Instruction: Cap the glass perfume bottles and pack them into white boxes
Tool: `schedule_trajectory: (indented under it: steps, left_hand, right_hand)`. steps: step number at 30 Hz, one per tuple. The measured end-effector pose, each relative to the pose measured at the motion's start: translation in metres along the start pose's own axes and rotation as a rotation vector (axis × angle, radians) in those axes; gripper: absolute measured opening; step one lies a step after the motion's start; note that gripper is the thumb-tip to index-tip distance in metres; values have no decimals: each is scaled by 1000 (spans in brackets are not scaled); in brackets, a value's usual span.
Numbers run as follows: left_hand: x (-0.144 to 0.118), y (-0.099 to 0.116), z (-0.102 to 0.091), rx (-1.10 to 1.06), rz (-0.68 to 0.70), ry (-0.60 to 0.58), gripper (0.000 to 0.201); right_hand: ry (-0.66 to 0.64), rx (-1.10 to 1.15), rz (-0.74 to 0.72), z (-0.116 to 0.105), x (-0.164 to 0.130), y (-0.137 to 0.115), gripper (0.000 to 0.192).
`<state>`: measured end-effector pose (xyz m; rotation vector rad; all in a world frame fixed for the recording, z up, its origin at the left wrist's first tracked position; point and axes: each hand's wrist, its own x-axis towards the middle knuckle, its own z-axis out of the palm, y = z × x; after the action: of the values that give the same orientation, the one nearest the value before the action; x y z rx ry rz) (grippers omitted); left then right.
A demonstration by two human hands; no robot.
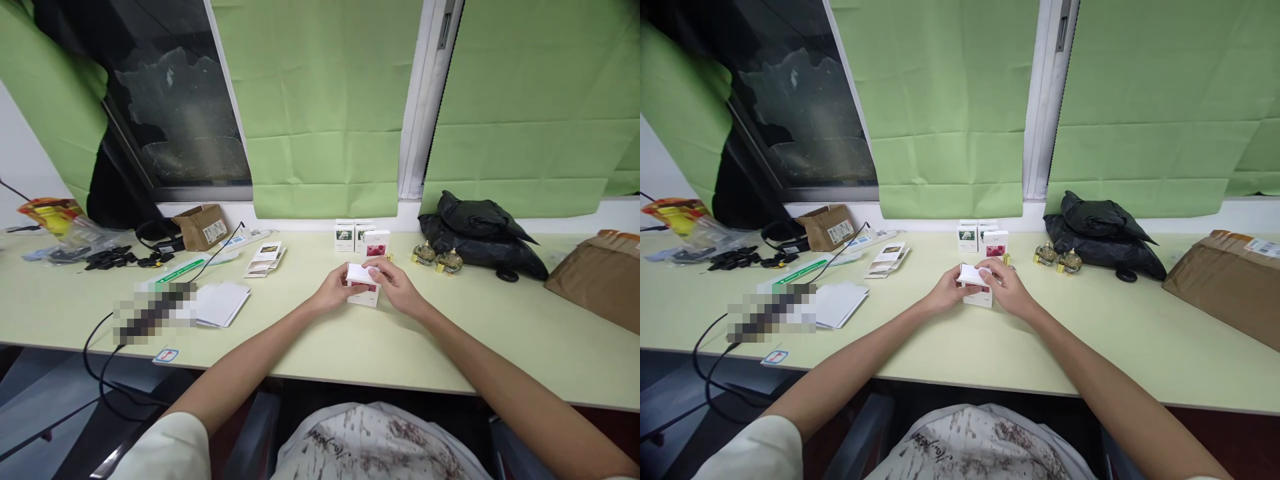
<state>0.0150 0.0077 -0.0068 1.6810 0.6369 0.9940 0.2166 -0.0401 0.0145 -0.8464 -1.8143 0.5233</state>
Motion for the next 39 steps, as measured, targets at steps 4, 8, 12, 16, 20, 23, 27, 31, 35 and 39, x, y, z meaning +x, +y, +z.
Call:
schedule_trajectory:
  steps: [4,8,12,16,20,23,27,31,35,39]
  left_hand:
    - [0,-1,0,-16,-4,-24,50]
    - [0,-2,1,-8,4,-32,50]
    - [-1,1,3,6,1,-13,52]
    - [-2,4,4,28,-6,-4,53]
    - [-4,7,6,97,19,7,51]
    - [-7,7,5,210,75,36,48]
    - [-8,6,3,327,110,67,46]
    - [-7,4,1,416,128,107,45]
    - [-6,3,-2,493,140,133,48]
    - [-4,1,-5,534,208,154,49]
  right_hand:
    - [0,8,38,-2,1,0,34]
    - [17,28,66,-4,2,3,35]
    - [41,33,82,-2,2,7,36]
    - [73,50,92,-1,1,10,37]
    - [87,58,97,-1,1,11,36]
    - [102,46,91,0,-1,9,34]
    - [160,37,68,5,-4,9,28]
    - [196,6,48,6,-7,8,25]
    - [199,-42,47,4,-8,7,24]
    - [217,-59,47,3,-8,8,33]
